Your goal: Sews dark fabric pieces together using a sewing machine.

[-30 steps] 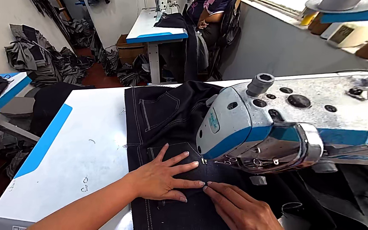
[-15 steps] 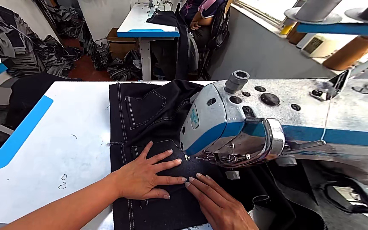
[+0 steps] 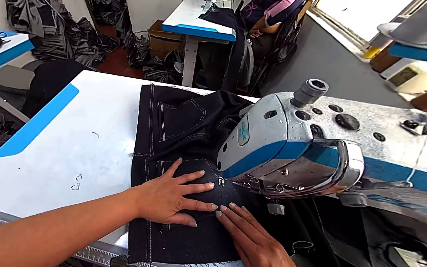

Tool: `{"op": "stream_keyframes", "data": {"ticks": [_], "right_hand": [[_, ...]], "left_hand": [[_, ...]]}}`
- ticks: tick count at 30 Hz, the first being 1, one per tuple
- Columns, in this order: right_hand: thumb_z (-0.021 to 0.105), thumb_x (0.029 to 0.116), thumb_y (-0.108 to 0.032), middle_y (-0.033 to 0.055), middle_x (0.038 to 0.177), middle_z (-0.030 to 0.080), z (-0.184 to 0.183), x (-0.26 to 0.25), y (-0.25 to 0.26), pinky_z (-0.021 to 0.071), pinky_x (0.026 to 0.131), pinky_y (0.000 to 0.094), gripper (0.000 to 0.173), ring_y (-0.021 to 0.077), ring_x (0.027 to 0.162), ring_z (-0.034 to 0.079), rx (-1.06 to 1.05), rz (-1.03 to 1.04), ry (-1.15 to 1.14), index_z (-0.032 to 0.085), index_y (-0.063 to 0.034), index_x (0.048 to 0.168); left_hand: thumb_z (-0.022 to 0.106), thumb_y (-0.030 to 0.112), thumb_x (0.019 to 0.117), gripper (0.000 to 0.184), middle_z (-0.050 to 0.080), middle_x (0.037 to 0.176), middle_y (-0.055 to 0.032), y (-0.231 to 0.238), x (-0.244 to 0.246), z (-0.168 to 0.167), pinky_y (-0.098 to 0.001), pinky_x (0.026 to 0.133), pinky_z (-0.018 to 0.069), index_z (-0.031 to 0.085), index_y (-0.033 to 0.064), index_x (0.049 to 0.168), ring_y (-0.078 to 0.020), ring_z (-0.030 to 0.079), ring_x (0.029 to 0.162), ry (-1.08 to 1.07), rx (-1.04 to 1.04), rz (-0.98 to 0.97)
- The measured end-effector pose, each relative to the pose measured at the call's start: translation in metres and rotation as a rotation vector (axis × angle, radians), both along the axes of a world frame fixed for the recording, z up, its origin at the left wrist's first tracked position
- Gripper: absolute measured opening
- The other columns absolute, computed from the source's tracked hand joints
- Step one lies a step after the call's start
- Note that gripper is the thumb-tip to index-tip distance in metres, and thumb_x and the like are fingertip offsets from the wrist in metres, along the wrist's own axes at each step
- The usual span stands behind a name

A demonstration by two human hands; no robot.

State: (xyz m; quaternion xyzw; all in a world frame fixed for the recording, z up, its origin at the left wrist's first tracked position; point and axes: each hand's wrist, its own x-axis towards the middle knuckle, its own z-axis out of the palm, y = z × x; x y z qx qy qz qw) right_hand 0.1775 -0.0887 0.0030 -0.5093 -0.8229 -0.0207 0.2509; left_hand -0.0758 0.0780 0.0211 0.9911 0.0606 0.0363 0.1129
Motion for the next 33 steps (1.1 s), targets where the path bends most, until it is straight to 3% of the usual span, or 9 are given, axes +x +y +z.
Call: {"op": "stream_keyframes", "data": {"ticks": [19, 24, 33], "right_hand": [[0.046, 0.0991, -0.002, 0.0044, 0.131, 0.071, -0.003, 0.003, 0.016, 0.0453, 0.113, 0.0335, 0.04, 0.0202, 0.128, 0.063, 0.086, -0.024, -0.003, 0.07, -0.011, 0.13], [0.046, 0.0982, -0.002, 0.0037, 0.131, 0.071, -0.005, 0.007, 0.028, 0.0456, 0.113, 0.0354, 0.041, 0.02, 0.127, 0.064, 0.112, -0.042, -0.015, 0.07, -0.0123, 0.131], [0.047, 0.0966, -0.003, 0.0051, 0.125, 0.074, -0.011, 0.012, 0.043, 0.0493, 0.108, 0.0308, 0.04, 0.0211, 0.122, 0.067, 0.145, -0.072, 0.011, 0.074, -0.0126, 0.125]], "left_hand": [[0.034, 0.059, 0.1052, 0.052, 0.035, 0.165, 0.0074, 0.009, 0.006, 0.001, -0.0813, 0.113, 0.0039, 0.047, 0.0408, 0.153, -0.0313, 0.019, 0.157, -0.049, 0.005, 0.033], [0.031, 0.061, 0.1052, 0.054, 0.036, 0.165, 0.0069, 0.019, 0.011, 0.005, -0.0814, 0.113, 0.0041, 0.043, 0.0426, 0.154, -0.0308, 0.019, 0.157, -0.02, -0.011, 0.061], [0.033, 0.06, 0.1051, 0.052, 0.041, 0.162, 0.0075, 0.035, 0.018, 0.006, -0.0809, 0.113, 0.0049, 0.048, 0.0411, 0.151, -0.0309, 0.022, 0.157, -0.031, 0.001, 0.091]]}}
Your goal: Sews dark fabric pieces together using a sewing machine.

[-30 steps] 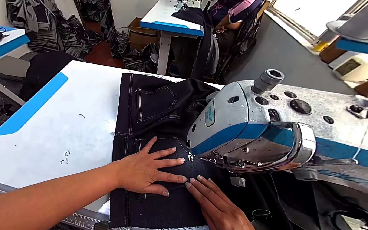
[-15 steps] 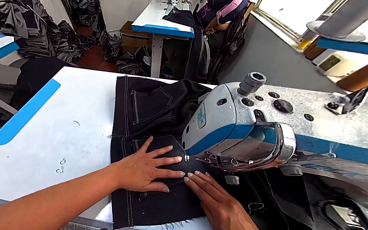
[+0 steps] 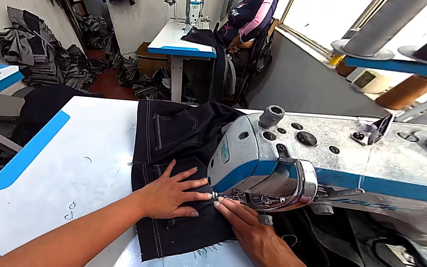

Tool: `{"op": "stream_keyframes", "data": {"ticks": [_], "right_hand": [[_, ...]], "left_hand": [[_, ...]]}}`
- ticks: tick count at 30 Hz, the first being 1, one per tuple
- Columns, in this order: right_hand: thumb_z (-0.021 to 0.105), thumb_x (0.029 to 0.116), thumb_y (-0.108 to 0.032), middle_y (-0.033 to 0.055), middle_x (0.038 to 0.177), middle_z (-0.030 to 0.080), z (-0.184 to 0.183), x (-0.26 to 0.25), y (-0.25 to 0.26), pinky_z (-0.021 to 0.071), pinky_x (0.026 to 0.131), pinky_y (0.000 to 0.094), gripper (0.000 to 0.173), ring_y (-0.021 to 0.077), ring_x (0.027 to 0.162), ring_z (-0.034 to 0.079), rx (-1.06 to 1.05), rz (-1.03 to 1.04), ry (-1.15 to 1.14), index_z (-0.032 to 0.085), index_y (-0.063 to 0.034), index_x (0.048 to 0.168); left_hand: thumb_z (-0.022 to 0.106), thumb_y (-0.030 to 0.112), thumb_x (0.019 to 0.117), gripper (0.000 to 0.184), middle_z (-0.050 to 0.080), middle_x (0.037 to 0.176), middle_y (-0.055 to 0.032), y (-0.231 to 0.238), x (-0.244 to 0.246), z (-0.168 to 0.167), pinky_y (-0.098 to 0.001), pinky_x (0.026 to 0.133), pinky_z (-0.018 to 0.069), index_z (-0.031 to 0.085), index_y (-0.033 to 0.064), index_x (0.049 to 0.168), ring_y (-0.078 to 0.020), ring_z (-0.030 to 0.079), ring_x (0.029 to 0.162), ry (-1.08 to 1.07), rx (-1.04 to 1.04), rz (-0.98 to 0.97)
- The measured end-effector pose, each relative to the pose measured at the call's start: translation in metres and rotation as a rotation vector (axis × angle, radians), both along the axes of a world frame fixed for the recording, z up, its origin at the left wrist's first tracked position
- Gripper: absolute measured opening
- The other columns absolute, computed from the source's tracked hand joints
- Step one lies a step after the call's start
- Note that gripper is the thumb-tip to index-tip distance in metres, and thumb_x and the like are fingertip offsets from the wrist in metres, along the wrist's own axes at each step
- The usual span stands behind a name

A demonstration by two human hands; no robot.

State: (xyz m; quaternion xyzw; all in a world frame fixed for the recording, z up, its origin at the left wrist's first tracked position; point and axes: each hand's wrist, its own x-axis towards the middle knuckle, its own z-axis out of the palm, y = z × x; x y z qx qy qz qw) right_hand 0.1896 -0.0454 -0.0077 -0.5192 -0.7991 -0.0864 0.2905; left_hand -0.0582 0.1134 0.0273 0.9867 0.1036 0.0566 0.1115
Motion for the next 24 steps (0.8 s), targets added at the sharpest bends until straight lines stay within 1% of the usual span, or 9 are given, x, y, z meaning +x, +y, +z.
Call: {"op": "stream_keyframes", "data": {"ticks": [3, 7, 9, 11, 13, 15, 17, 20, 24], "right_hand": [[0.048, 0.0971, -0.005, 0.0056, 0.123, 0.075, 0.002, 0.0, 0.0, 0.0492, 0.107, 0.0292, 0.037, 0.0211, 0.12, 0.068, -0.001, -0.012, 0.033, 0.076, -0.0125, 0.121], [0.048, 0.0972, -0.006, 0.0074, 0.12, 0.076, 0.003, 0.001, -0.001, 0.0507, 0.105, 0.0309, 0.035, 0.0219, 0.118, 0.07, -0.006, -0.009, 0.079, 0.077, -0.0107, 0.116], [0.048, 0.0966, -0.006, 0.0073, 0.118, 0.076, 0.005, 0.002, 0.0, 0.0514, 0.104, 0.0288, 0.034, 0.0201, 0.116, 0.07, -0.01, -0.009, 0.103, 0.077, -0.0105, 0.113], [0.049, 0.0957, -0.006, 0.007, 0.115, 0.077, 0.006, 0.004, 0.001, 0.0538, 0.098, 0.0274, 0.033, 0.0194, 0.111, 0.072, -0.022, -0.023, 0.123, 0.078, -0.0113, 0.111], [0.05, 0.0954, -0.006, 0.0067, 0.112, 0.078, 0.005, 0.005, 0.001, 0.0564, 0.093, 0.0286, 0.032, 0.0198, 0.106, 0.074, -0.041, -0.042, 0.144, 0.078, -0.012, 0.111], [0.051, 0.0931, -0.005, 0.0069, 0.11, 0.078, 0.003, 0.007, 0.004, 0.0575, 0.092, 0.0302, 0.033, 0.0206, 0.105, 0.074, -0.054, -0.055, 0.167, 0.078, -0.0119, 0.11], [0.052, 0.0917, -0.003, 0.0079, 0.108, 0.079, 0.005, 0.007, 0.006, 0.0584, 0.09, 0.0316, 0.033, 0.022, 0.103, 0.075, -0.069, -0.072, 0.179, 0.079, -0.0101, 0.109], [0.053, 0.0883, 0.0, 0.0107, 0.101, 0.079, 0.009, 0.007, 0.008, 0.0601, 0.085, 0.0352, 0.033, 0.026, 0.095, 0.076, -0.101, -0.101, 0.186, 0.08, -0.0067, 0.106], [0.054, 0.0856, 0.001, 0.0123, 0.095, 0.078, 0.01, 0.008, 0.01, 0.0609, 0.079, 0.0385, 0.033, 0.029, 0.088, 0.076, -0.103, -0.113, 0.165, 0.08, -0.0056, 0.105]], "left_hand": [[0.033, 0.06, 0.105, 0.052, 0.042, 0.161, 0.0068, 0.002, 0.002, 0.0, -0.0813, 0.112, 0.0054, 0.05, 0.041, 0.15, -0.0315, 0.023, 0.156, -0.005, 0.01, 0.004], [0.032, 0.06, 0.1051, 0.051, 0.044, 0.16, 0.0053, 0.002, 0.001, 0.0, -0.0815, 0.112, 0.0067, 0.051, 0.0414, 0.15, -0.0318, 0.025, 0.155, -0.017, 0.029, -0.004], [0.032, 0.06, 0.1052, 0.051, 0.045, 0.16, 0.0047, 0.002, 0.001, -0.001, -0.0812, 0.112, 0.0079, 0.052, 0.0418, 0.148, -0.0314, 0.027, 0.155, -0.032, 0.049, -0.005], [0.032, 0.059, 0.1055, 0.05, 0.045, 0.16, 0.0033, 0.001, 0.001, -0.001, -0.0813, 0.112, 0.0083, 0.053, 0.0412, 0.148, -0.032, 0.028, 0.154, -0.038, 0.055, -0.005], [0.032, 0.058, 0.1057, 0.05, 0.045, 0.16, 0.0024, 0.002, 0.002, 0.0, -0.0817, 0.111, 0.0086, 0.054, 0.0407, 0.147, -0.0326, 0.028, 0.154, -0.032, 0.057, 0.001], [0.033, 0.058, 0.1056, 0.05, 0.046, 0.159, 0.0021, 0.003, 0.003, 0.001, -0.0817, 0.111, 0.0098, 0.054, 0.0405, 0.147, -0.0328, 0.028, 0.154, -0.028, 0.061, 0.011], [0.033, 0.058, 0.1054, 0.05, 0.045, 0.16, 0.0017, 0.005, 0.003, 0.002, -0.0815, 0.111, 0.009, 0.055, 0.0399, 0.147, -0.0329, 0.028, 0.154, -0.018, 0.056, 0.02], [0.033, 0.058, 0.1053, 0.05, 0.044, 0.16, 0.0019, 0.008, 0.005, 0.003, -0.0812, 0.112, 0.0074, 0.057, 0.0389, 0.144, -0.0325, 0.026, 0.155, 0.002, 0.05, 0.028], [0.034, 0.058, 0.1053, 0.05, 0.045, 0.16, 0.0009, 0.011, 0.006, 0.004, -0.0809, 0.112, 0.0063, 0.06, 0.0365, 0.143, -0.0327, 0.026, 0.155, 0.011, 0.046, 0.031]]}}
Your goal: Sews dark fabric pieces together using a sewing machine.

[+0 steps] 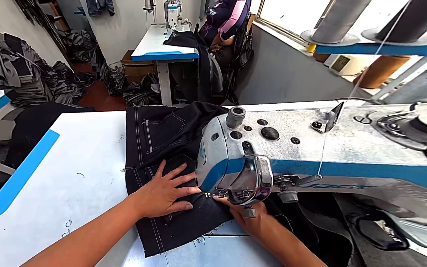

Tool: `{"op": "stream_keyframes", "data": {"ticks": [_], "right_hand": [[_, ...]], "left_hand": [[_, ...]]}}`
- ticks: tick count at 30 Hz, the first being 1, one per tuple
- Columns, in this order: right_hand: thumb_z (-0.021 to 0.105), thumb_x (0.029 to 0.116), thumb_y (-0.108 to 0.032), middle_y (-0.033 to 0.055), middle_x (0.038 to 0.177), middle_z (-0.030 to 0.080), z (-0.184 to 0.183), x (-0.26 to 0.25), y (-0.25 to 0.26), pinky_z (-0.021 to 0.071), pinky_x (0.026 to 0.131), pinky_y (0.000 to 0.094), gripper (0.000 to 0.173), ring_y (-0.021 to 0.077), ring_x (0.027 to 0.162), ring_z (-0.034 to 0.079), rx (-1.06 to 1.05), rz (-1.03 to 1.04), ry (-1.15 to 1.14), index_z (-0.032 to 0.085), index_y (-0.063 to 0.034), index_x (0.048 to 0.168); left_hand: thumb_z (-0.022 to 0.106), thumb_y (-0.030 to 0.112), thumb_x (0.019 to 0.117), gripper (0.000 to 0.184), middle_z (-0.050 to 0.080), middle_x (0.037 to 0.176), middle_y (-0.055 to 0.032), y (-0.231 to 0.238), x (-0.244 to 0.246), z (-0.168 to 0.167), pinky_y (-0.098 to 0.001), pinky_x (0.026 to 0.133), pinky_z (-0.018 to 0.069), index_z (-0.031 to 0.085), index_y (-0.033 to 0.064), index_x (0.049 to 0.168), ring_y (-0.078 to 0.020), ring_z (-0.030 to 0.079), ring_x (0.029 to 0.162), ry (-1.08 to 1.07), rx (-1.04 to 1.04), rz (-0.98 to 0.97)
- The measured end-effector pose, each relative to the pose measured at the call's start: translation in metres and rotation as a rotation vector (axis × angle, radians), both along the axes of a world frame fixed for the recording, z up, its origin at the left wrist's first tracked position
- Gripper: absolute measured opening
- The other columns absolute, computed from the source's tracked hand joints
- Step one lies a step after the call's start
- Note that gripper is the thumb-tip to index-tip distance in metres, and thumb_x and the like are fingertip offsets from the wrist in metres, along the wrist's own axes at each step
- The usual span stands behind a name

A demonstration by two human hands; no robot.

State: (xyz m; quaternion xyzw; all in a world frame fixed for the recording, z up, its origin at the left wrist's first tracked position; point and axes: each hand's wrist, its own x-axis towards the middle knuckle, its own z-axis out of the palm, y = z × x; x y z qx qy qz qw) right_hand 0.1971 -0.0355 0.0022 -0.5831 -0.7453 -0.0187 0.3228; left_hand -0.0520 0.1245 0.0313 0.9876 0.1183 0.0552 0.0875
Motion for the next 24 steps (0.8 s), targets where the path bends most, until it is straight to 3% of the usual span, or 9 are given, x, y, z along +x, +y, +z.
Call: {"op": "stream_keyframes", "data": {"ticks": [6, 10, 12, 14, 16, 18, 20, 22, 24], "right_hand": [[0.053, 0.0864, 0.002, 0.0124, 0.098, 0.078, -0.001, 0.001, 0.003, 0.0604, 0.082, 0.0355, 0.033, 0.0273, 0.092, 0.076, 0.005, 0.031, 0.019, 0.079, -0.0043, 0.105], [0.051, 0.0976, -0.007, 0.0059, 0.119, 0.075, 0.026, 0.004, -0.037, 0.0558, 0.1, 0.0343, 0.029, 0.0217, 0.118, 0.07, 0.073, 0.03, -0.119, 0.076, -0.0127, 0.11], [0.055, 0.1017, -0.011, 0.015, 0.13, 0.069, 0.044, 0.008, -0.086, 0.0399, 0.117, 0.0525, 0.023, 0.0345, 0.135, 0.056, 0.075, -0.091, -0.104, 0.074, -0.0123, 0.115], [0.063, 0.0995, -0.023, 0.0318, 0.139, 0.058, 0.043, 0.019, -0.131, 0.0233, 0.114, 0.0735, 0.028, 0.0565, 0.139, 0.042, 0.012, -0.306, -0.129, 0.071, -0.0133, 0.125], [0.065, 0.098, -0.037, 0.0436, 0.149, 0.039, 0.029, 0.027, -0.157, 0.0171, 0.109, 0.0832, 0.053, 0.0707, 0.138, 0.029, -0.184, -0.412, -0.103, 0.058, -0.0139, 0.146], [0.058, 0.0994, -0.024, 0.0446, 0.151, 0.035, 0.014, 0.032, -0.151, 0.0201, 0.107, 0.0837, 0.054, 0.0723, 0.136, 0.03, -0.224, -0.411, -0.061, 0.052, -0.0088, 0.15], [0.05, 0.0985, -0.014, 0.0387, 0.148, 0.045, 0.005, 0.044, -0.115, 0.0293, 0.106, 0.0806, 0.049, 0.0651, 0.135, 0.042, -0.124, -0.391, -0.072, 0.055, -0.001, 0.146], [0.046, 0.0952, -0.015, 0.0329, 0.129, 0.063, -0.002, 0.061, -0.053, 0.0465, 0.095, 0.0715, 0.044, 0.055, 0.12, 0.06, 0.023, -0.384, -0.15, 0.063, 0.0067, 0.13], [0.056, 0.1004, -0.01, 0.0331, 0.105, 0.07, 0.012, 0.069, 0.008, 0.0524, 0.088, 0.0674, 0.028, 0.052, 0.104, 0.068, -0.022, -0.307, -0.167, 0.07, 0.0124, 0.108]], "left_hand": [[0.034, 0.057, 0.1054, 0.05, 0.045, 0.16, 0.0002, 0.001, 0.0, 0.0, -0.0807, 0.112, 0.0072, 0.061, 0.0353, 0.142, -0.0331, 0.026, 0.155, -0.008, 0.019, -0.008], [0.033, 0.058, 0.1055, 0.05, 0.045, 0.159, 0.0007, 0.0, -0.001, -0.003, -0.0808, 0.112, 0.0087, 0.059, 0.0366, 0.143, -0.033, 0.027, 0.154, -0.028, 0.054, -0.012], [0.032, 0.059, 0.1056, 0.051, 0.044, 0.16, 0.0015, 0.0, -0.001, -0.004, -0.0808, 0.112, 0.0085, 0.057, 0.0381, 0.144, -0.0321, 0.027, 0.155, -0.03, 0.052, -0.01], [0.031, 0.059, 0.1057, 0.051, 0.044, 0.16, 0.0016, 0.001, -0.001, -0.005, -0.081, 0.112, 0.0093, 0.058, 0.0378, 0.144, -0.0321, 0.027, 0.155, -0.033, 0.058, -0.01], [0.03, 0.059, 0.1059, 0.051, 0.043, 0.161, 0.0018, 0.001, -0.001, -0.006, -0.0811, 0.112, 0.0089, 0.057, 0.0381, 0.145, -0.0317, 0.026, 0.155, -0.024, 0.057, -0.005], [0.029, 0.059, 0.106, 0.052, 0.042, 0.162, 0.0021, -0.005, -0.001, -0.006, -0.0813, 0.112, 0.0081, 0.056, 0.0383, 0.145, -0.032, 0.024, 0.156, -0.007, 0.061, 0.031], [0.027, 0.058, 0.1067, 0.053, 0.036, 0.165, 0.0011, -0.028, 0.0, -0.003, -0.0814, 0.112, 0.0054, 0.05, 0.0383, 0.15, -0.0335, 0.019, 0.157, 0.037, 0.03, 0.162], [0.025, 0.059, 0.1063, 0.057, 0.029, 0.168, -0.0045, -0.07, 0.006, 0.007, -0.083, 0.111, 0.0025, 0.039, 0.0381, 0.157, -0.0396, 0.012, 0.157, 0.118, -0.055, 0.378], [0.026, 0.064, 0.104, 0.062, 0.016, 0.171, -0.0136, -0.104, 0.019, 0.029, -0.0871, 0.106, 0.0053, 0.022, 0.0428, 0.162, -0.0511, 0.006, 0.155, 0.306, -0.162, 0.521]]}}
